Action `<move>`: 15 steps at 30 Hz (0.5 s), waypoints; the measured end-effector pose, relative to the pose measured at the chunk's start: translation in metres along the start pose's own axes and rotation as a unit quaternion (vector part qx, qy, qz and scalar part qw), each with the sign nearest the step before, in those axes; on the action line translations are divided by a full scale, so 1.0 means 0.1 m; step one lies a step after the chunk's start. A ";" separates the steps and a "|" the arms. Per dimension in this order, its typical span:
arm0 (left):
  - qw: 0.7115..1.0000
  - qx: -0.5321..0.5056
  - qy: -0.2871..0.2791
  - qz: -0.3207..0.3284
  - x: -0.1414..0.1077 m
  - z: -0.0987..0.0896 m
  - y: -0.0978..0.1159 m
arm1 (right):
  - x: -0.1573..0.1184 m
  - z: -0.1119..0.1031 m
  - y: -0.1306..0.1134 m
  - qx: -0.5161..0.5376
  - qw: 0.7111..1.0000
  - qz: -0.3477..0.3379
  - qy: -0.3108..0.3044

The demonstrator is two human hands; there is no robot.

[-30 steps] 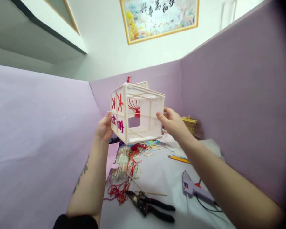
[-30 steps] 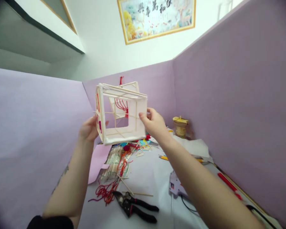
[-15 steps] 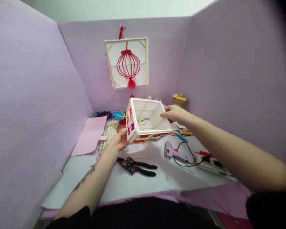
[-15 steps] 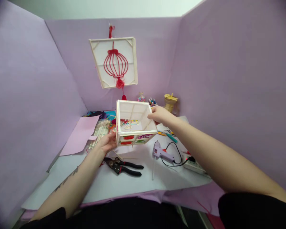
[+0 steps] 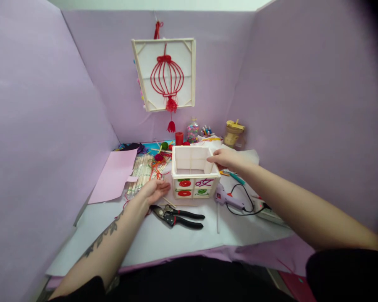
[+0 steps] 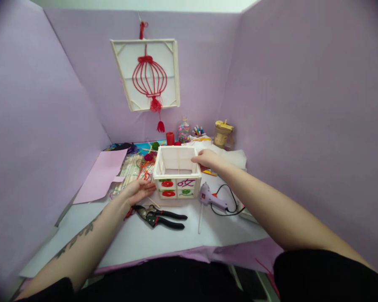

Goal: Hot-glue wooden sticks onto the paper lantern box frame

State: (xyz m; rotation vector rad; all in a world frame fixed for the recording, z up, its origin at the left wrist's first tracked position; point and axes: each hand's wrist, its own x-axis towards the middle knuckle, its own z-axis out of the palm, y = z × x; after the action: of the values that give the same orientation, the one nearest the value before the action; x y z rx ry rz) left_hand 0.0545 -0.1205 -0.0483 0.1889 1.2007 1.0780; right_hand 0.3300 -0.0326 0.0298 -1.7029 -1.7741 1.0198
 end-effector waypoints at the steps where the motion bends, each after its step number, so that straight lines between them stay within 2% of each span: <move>1: 1.000 0.002 0.004 0.011 -0.04 -0.01 -0.01 | -0.01 -0.01 0.01 -0.006 1.000 0.003 -0.003; 4: 0.998 0.005 0.012 0.061 -0.20 -0.05 -0.05 | -0.13 -0.12 0.09 -0.041 0.999 -0.011 0.022; 8: 0.988 -0.003 0.011 0.153 -0.45 -0.10 -0.10 | -0.53 -0.22 0.33 -0.114 0.985 -0.094 0.094; 12: 0.975 -0.010 0.011 0.221 -0.59 -0.10 -0.15 | -0.90 -0.05 0.54 -0.177 0.963 -0.181 0.095; 15: 0.970 -0.004 0.007 0.243 -0.64 -0.10 -0.21 | -0.98 0.12 0.58 -0.209 0.949 -0.213 0.104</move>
State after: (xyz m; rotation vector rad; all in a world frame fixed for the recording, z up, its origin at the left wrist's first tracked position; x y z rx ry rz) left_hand 0.0609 -0.1838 -0.0239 0.4888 1.1922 1.5105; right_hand 0.3686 -0.1334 -0.0074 -1.4765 -2.1868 0.2806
